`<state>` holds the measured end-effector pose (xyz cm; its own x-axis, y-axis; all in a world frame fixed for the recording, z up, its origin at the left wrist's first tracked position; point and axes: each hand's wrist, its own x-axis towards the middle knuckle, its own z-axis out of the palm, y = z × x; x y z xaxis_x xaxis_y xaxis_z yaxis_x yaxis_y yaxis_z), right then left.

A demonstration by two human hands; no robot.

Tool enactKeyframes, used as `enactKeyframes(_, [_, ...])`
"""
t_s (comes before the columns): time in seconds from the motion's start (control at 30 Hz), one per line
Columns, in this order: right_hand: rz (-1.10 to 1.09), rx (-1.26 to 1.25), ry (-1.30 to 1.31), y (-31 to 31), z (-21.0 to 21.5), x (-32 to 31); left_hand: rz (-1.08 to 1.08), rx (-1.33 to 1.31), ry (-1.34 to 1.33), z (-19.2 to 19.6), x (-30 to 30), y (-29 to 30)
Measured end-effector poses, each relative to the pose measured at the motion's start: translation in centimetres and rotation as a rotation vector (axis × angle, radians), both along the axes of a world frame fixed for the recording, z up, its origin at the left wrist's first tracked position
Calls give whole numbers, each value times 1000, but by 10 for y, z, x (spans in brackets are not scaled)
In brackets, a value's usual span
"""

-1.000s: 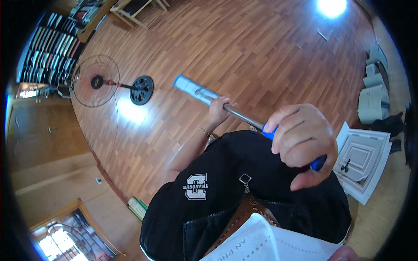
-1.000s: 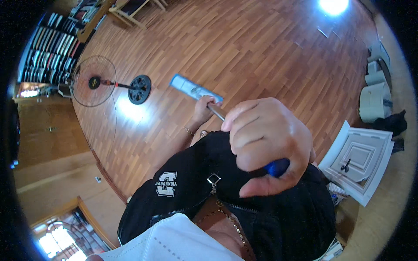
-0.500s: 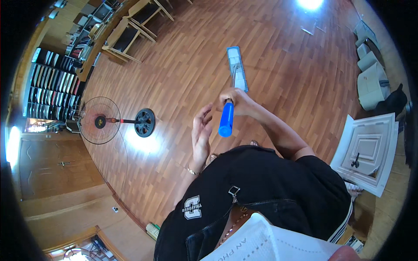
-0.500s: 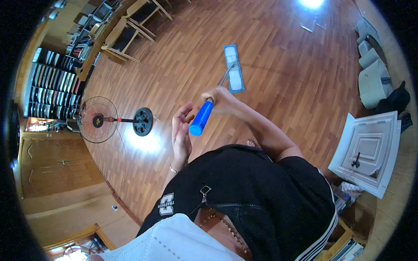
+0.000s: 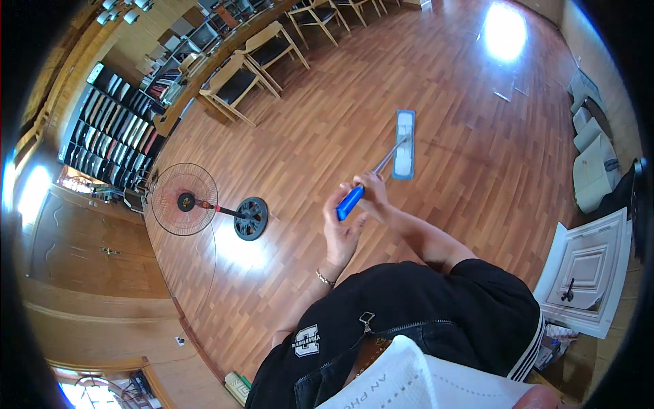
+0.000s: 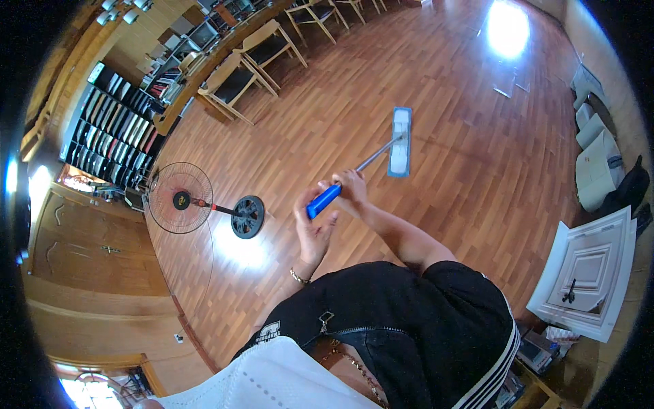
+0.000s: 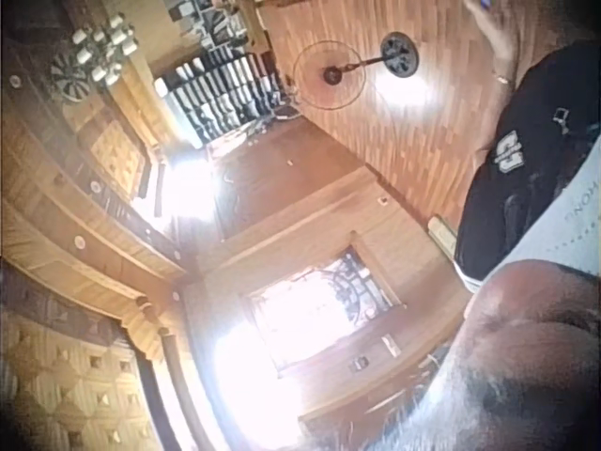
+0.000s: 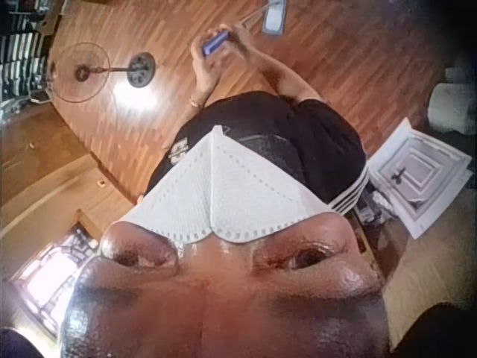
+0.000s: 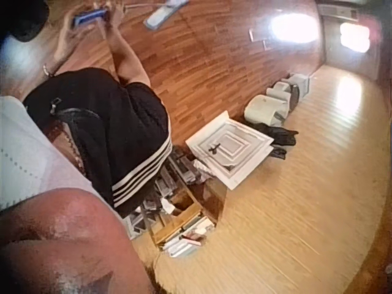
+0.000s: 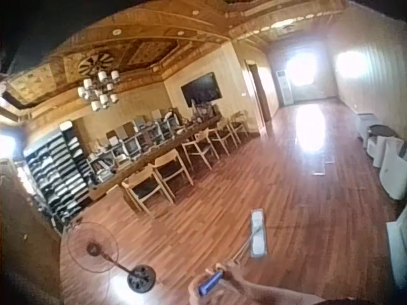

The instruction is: The person mops the wooden floor using a flat mop across the room.

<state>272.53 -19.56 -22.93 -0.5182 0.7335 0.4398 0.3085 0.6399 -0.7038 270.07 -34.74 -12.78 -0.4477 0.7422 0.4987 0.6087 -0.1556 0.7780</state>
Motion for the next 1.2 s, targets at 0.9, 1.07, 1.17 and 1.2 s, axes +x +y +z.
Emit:
enactKeyframes(0.9, [1098, -267, -277, -108, 18, 3, -802, 538, -167, 192, -94, -152])
enactKeyframes(1.07, [709, -57, -296, -21, -38, 45, -589, 422, -241, 127, -46, -99])
enactKeyframes(1.17, [584, 3, -170, 48, -75, 73, -434, 158, -225, 94, -9, -61])
enactKeyframes(1.2, [544, 41, -98, 73, -93, 84, -413, 61, -181, 85, 2, -43])
